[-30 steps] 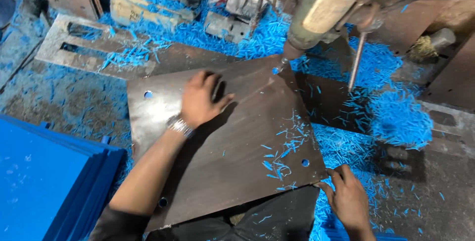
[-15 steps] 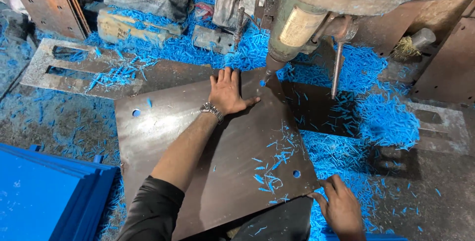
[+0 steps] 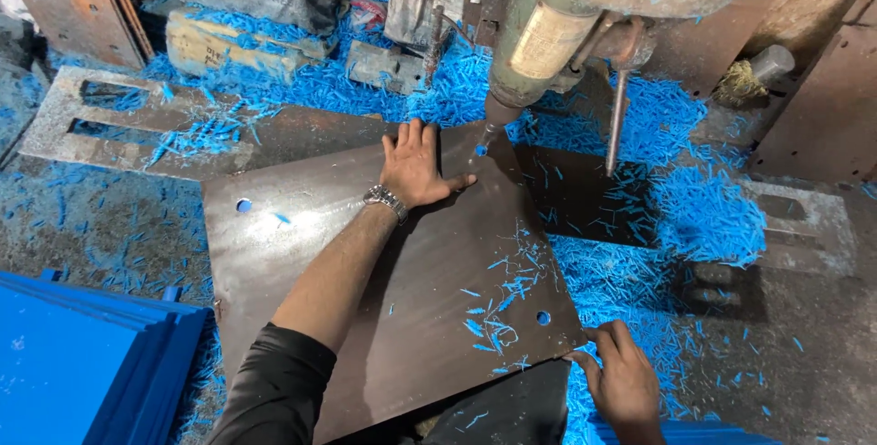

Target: The person positions a square metal plate under a drill press and drills holes through it, using a rod to clear blue plastic shavings from the drilled holes and the table. They reposition the plate to drill additional holes, then move the finished plate aside and place a blue plastic sheet on the work area.

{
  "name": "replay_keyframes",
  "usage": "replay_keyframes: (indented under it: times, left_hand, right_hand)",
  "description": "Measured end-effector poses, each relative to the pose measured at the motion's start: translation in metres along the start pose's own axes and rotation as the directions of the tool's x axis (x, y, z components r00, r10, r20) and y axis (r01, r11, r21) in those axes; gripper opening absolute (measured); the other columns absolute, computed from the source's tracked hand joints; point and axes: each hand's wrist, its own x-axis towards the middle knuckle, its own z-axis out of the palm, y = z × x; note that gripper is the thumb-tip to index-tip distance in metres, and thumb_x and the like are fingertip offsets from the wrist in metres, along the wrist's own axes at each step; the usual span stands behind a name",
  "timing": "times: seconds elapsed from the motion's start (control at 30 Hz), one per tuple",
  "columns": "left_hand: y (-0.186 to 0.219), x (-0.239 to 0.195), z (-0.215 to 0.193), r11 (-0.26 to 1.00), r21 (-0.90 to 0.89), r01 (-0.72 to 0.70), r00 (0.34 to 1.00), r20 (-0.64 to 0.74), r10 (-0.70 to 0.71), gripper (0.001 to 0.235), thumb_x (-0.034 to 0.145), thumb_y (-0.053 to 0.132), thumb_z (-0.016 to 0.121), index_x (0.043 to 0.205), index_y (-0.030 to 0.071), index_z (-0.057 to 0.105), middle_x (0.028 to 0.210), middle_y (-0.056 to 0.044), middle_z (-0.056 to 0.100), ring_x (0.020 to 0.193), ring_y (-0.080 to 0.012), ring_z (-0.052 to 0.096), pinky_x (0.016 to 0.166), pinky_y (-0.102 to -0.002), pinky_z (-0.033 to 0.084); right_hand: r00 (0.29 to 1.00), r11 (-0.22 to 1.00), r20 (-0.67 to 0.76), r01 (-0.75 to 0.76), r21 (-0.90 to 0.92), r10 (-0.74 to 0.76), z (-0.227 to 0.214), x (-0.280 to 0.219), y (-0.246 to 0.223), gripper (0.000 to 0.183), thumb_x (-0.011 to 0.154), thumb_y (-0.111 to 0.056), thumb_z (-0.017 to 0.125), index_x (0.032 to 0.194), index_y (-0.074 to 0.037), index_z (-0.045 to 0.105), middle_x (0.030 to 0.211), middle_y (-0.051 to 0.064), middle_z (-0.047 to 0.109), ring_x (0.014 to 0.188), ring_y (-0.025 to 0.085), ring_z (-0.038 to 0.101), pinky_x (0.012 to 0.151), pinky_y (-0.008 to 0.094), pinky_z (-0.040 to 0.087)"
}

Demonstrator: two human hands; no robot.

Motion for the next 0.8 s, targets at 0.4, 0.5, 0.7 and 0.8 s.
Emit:
replay_keyframes:
  times: [0.4, 0.5, 0.7, 0.8]
  left_hand:
    - [0.003, 0.001, 0.004, 1.000, -0.005, 0.000, 0.997, -0.074, 0.000, 0.112, 0.071, 0.085, 0.068, 0.135, -0.005, 0.049, 0.126, -0.023, 0.048, 0.113, -0.0396, 0.047, 0.095, -0.058, 0.036]
    - [0.009, -0.004, 0.000, 0.999, 0.046, 0.001, 0.991, -0.132, 0.005, 0.116, 0.070, 0.092, 0.059, 0.134, -0.005, 0.051, 0.121, -0.020, 0.051, 0.106, -0.0367, 0.049, 0.091, -0.052, 0.036]
    - [0.014, -0.006, -0.018, 0.998, 0.067, 0.012, 0.998, -0.059, -0.008, 0.121, 0.073, 0.095, 0.055, 0.140, -0.005, 0.048, 0.129, -0.021, 0.049, 0.114, -0.0368, 0.046, 0.094, -0.053, 0.035]
    - [0.012, -0.002, -0.016, 0.998, 0.063, 0.022, 1.000, 0.002, -0.022, 0.123, 0.073, 0.097, 0.054, 0.141, -0.006, 0.047, 0.132, -0.023, 0.048, 0.118, -0.0393, 0.046, 0.098, -0.058, 0.035]
  right_hand:
    - [0.999, 0.999, 0.015, 0.044, 0.009, -0.044, -0.003, 0.008, 0.003, 0.042, 0.083, -0.040, 0.074, 0.116, -0.016, 0.067, 0.109, 0.001, 0.061, 0.082, 0.025, 0.069, 0.075, 0.041, 0.057]
    - [0.988, 0.996, 0.136, 0.075, -0.044, -0.068, -0.018, 0.018, 0.006, 0.051, 0.081, -0.052, 0.075, 0.117, -0.016, 0.067, 0.110, 0.001, 0.059, 0.075, 0.024, 0.069, 0.073, 0.042, 0.058]
    - [0.995, 0.995, 0.048, 0.085, -0.045, -0.083, -0.145, 0.077, -0.048, 0.072, 0.081, -0.055, 0.071, 0.139, -0.014, 0.058, 0.112, 0.009, 0.060, 0.085, 0.024, 0.066, 0.073, 0.041, 0.059]
    - [0.901, 0.966, -0.370, 0.255, 0.037, -0.224, -0.215, 0.103, -0.077, 0.059, 0.090, -0.034, 0.080, 0.133, 0.004, 0.064, 0.110, 0.019, 0.065, 0.089, 0.029, 0.064, 0.074, 0.041, 0.054]
